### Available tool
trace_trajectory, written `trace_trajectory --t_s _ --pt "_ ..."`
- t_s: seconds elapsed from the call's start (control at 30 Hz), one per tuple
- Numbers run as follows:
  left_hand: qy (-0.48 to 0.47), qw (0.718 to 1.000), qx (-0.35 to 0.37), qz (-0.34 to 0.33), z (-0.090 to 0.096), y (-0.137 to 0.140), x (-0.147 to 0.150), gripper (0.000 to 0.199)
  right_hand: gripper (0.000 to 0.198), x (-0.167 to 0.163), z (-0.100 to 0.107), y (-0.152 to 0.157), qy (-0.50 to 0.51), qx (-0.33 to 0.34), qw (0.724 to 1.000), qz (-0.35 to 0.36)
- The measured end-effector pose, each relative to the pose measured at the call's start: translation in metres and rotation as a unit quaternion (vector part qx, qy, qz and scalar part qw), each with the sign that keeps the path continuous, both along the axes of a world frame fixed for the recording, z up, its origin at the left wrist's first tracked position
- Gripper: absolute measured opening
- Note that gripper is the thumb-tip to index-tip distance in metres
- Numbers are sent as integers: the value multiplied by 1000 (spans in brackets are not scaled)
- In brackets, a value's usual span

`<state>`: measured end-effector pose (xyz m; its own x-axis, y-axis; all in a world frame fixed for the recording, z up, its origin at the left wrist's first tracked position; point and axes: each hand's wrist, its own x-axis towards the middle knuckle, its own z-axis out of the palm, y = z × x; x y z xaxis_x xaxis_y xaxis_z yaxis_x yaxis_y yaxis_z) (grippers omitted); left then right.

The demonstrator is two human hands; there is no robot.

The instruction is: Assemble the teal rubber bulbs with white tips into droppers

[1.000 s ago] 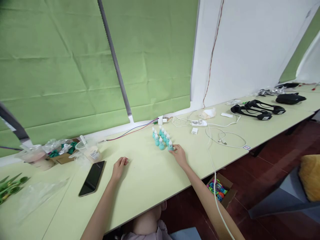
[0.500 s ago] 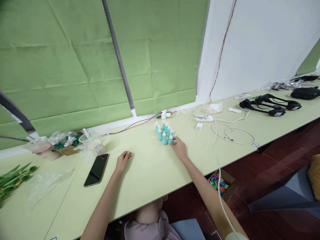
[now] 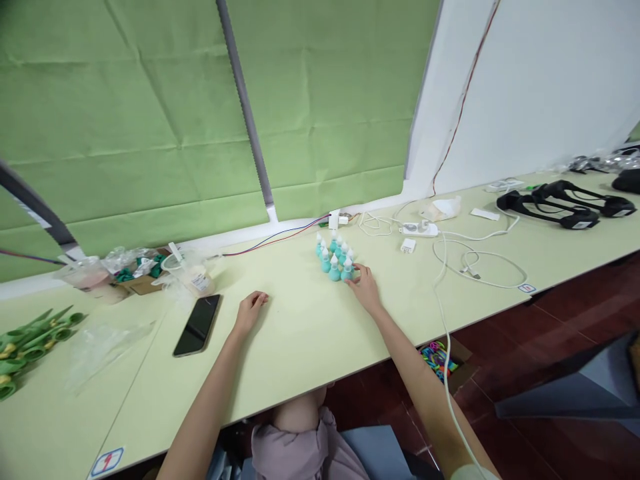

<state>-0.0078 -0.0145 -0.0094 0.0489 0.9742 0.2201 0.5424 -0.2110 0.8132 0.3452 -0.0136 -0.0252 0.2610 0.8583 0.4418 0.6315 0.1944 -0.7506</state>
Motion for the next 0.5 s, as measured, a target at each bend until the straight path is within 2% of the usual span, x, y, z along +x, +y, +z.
trace_trajectory --t_s 0.1,0.17,0.27,0.33,0.4,0.43,0.5 --pt "-38 999 32 20 5 2 -7 36 49 2 8 -6 16 11 998 -53" --pt "-78 988 83 103 10 4 -20 36 43 7 12 -9 72 39 991 -105" --pt "-120 953 132 245 15 6 -45 35 32 22 11 -8 227 58 957 -172" --pt "-137 925 162 316 17 5 -60 34 27 33 6 -6 341 44 916 -207" --pt "-151 896 186 373 18 3 -70 33 24 42 0 -3 412 29 882 -227" --pt "-155 886 193 393 18 2 -73 33 24 44 -2 -2 425 27 876 -227" --pt "-161 872 196 419 19 1 -76 33 23 43 -4 -2 409 33 884 -223"
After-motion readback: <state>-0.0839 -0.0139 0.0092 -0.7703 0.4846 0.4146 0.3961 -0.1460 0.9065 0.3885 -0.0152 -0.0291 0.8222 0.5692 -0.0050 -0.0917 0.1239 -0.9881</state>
